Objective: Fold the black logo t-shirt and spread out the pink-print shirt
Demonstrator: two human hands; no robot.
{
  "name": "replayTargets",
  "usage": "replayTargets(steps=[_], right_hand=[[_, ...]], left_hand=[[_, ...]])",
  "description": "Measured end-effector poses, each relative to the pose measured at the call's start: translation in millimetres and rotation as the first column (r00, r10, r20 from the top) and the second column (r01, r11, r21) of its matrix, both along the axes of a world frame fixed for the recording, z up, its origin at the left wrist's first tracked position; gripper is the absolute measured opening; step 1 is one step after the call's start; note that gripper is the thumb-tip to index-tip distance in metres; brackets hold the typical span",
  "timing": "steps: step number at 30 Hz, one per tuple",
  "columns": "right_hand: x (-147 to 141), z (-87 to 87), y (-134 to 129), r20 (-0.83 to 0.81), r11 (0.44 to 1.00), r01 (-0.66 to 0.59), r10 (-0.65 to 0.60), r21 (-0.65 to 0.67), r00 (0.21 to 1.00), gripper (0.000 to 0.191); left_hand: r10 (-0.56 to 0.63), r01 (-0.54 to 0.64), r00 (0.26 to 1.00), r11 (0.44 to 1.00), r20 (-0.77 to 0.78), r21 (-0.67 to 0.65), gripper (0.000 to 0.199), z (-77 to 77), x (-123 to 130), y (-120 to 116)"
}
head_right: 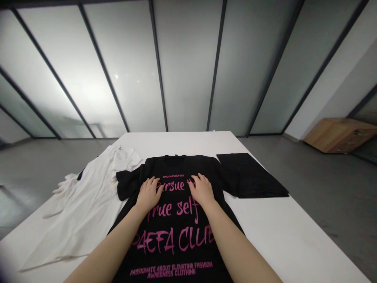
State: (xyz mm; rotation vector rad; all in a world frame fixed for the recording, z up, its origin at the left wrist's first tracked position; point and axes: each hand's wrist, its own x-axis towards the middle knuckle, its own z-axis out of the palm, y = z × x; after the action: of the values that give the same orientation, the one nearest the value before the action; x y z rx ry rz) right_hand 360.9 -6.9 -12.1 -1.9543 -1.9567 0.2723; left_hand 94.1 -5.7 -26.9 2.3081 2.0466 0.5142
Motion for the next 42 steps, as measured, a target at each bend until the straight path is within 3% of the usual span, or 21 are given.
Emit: replayTargets(steps=[6, 17, 24, 27, 30, 33, 36, 38, 42], right_hand=[[24, -4.5, -4, 0.002, 0.993, 0.116, -0.116, 0.033, 0.993, 0.047], [25, -16.7, -43, 0.021, 0.994, 0.089, -0.091, 0.057, 0.996, 0.047], [27, -20.9, -50, 0.035, 0.996, 0.09, -0.091, 0.026, 0.995, 0.049], [34, -17.8, -35, 0.032, 0.989, 0.147, -0.146, -0.028, 0.989, 0.05], [51, -8.3, -3, 0.021, 0.977, 0.209, -0.208, -0.033, 0.978, 0.05], [71, 5.2, 36, 0.04, 0.991, 0.126, -0.128, 0.054, 0.991, 0.048], [88, 15.0, 65, 0.084, 0.994, 0.092, -0.096, 0.054, 0.992, 0.05], [96, 16.9, 76, 0.099, 0.988, 0.15, -0.152, 0.029, 0.983, 0.053], [108, 15.1, 83, 0.151, 0.963, 0.268, -0.26, -0.039, 0.954, 0.048]], left_hand=[[0.036, -0.036, 0.999, 0.999, -0.024, 0.027, 0.048, -4.1, -6, -10], [0.071, -0.07, 0.997, 0.997, -0.023, 0.041, 0.043, -3.9, -8, -54], [0.084, -0.084, 0.996, 0.996, -0.041, 0.001, 0.045, -4.1, -7, -68], [0.118, -0.119, 0.992, 0.993, -0.048, -0.008, 0.049, 4.5, -16, -53], [0.161, -0.16, 0.987, 0.987, -0.028, 0.03, 0.048, 22.3, -41, -20], [0.226, -0.221, 0.972, 0.972, -0.067, 0.079, 0.046, 39.9, -74, 21], [0.309, -0.307, 0.939, 0.951, -0.148, 0.037, 0.043, 47.1, -102, 55], [0.263, -0.272, 0.944, 0.962, -0.198, -0.019, 0.039, 45.9, -113, 68], [0.037, -0.054, 0.986, 0.994, -0.165, -0.1, 0.028, 40.7, -121, 76]])
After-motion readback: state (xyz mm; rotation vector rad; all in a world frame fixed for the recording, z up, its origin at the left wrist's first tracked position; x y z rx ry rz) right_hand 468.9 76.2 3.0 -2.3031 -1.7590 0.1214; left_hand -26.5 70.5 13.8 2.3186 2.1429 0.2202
